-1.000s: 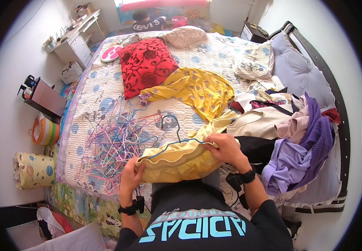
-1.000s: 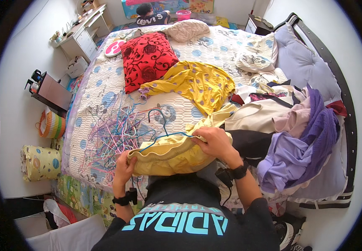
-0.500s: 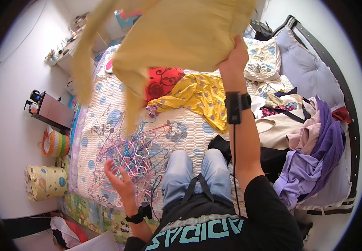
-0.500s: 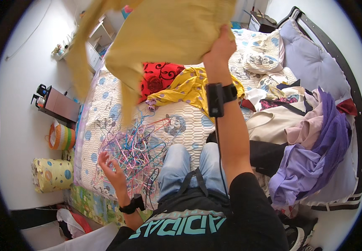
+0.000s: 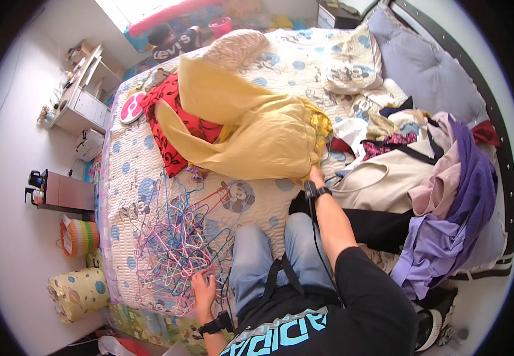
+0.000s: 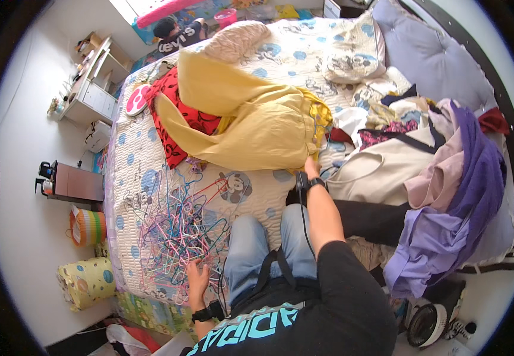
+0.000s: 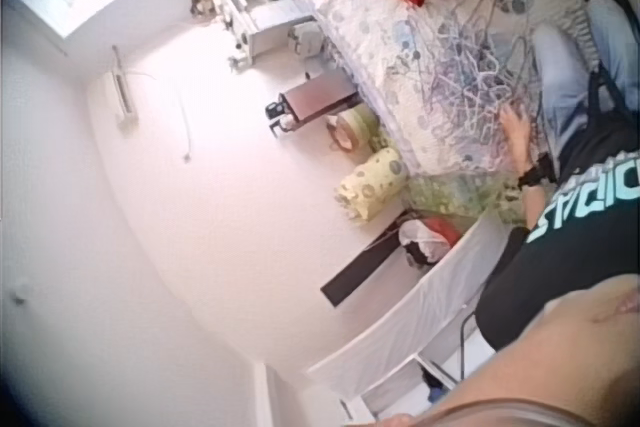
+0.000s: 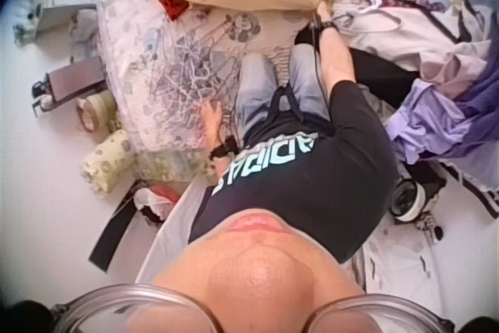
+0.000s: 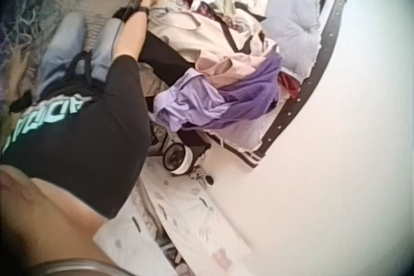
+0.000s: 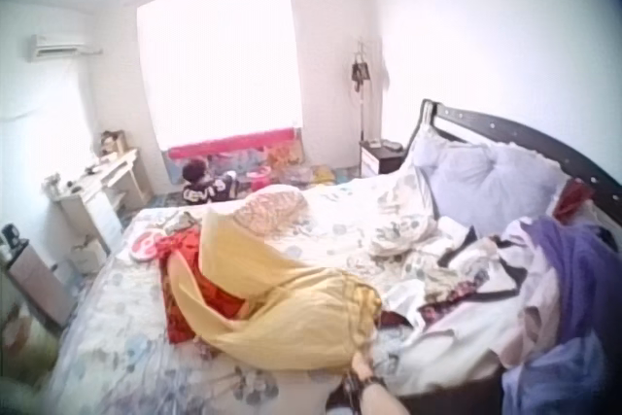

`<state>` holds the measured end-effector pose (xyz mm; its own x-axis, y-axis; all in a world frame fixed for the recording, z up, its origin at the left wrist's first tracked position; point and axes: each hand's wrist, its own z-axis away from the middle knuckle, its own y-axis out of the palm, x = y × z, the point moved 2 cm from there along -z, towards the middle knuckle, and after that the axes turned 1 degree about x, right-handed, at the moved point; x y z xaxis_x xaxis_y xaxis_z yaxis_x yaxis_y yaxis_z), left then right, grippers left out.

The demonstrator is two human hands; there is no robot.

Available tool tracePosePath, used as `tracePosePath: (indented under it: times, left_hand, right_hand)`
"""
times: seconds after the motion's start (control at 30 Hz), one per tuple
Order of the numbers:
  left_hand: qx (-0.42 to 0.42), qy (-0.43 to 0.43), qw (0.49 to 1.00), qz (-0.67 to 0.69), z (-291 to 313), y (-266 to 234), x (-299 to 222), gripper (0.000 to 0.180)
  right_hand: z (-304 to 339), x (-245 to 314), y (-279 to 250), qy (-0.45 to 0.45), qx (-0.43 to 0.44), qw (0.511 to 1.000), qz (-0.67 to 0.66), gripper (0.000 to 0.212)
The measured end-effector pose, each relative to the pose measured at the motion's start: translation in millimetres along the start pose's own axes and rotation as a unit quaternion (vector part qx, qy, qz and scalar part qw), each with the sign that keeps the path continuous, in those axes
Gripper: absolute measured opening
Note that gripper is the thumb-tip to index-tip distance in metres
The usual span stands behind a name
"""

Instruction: Hanging various shirts onto plastic hangers on a bed.

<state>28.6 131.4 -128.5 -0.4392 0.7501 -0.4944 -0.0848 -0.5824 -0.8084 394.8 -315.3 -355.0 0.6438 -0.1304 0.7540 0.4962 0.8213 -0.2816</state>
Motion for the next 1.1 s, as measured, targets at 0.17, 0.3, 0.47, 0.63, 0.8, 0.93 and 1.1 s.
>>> tracePosePath:
  times: [0.17,0.3,0.47,0.63,0.8,0.93,1.1]
  left_hand:
    - [-0.100,-0.129,0.983,-0.081,-3.2,14.5,25.7,0.055]
    - [-0.182,-0.112,0.972,-0.093,-15.4,29.4,20.8,0.069]
    - [-0.259,-0.012,0.944,-0.202,-39.9,42.4,8.1,0.058]
    - [-0.117,-0.065,0.974,-0.181,-43.9,29.1,26.0,0.053]
    - [-0.114,-0.015,0.985,-0.127,-32.4,25.0,29.4,0.042]
    - [-0.154,0.023,0.988,-0.025,-7.3,14.4,6.1,0.030]
    - [-0.195,-0.008,0.981,-0.001,30.7,10.8,-9.8,0.017]
  right_hand:
    - [115.1,-94.3,-70.9,0.066,0.277,0.956,-0.068,0.018]
    - [153.7,-118.1,-154.6,0.045,0.250,0.966,-0.055,0.020]
    - [172.0,-152.3,-212.8,-0.080,0.254,0.956,0.124,0.021]
    - [185.7,-157.0,-217.6,-0.245,0.210,0.915,0.240,0.024]
    - [209.7,-105.4,-210.0,-0.298,0.238,0.868,0.319,0.025]
    - [245.8,-57.6,-202.0,-0.331,0.249,0.810,0.415,0.028]
    - [257.5,-48.9,-184.8,-0.346,0.283,0.785,0.428,0.028]
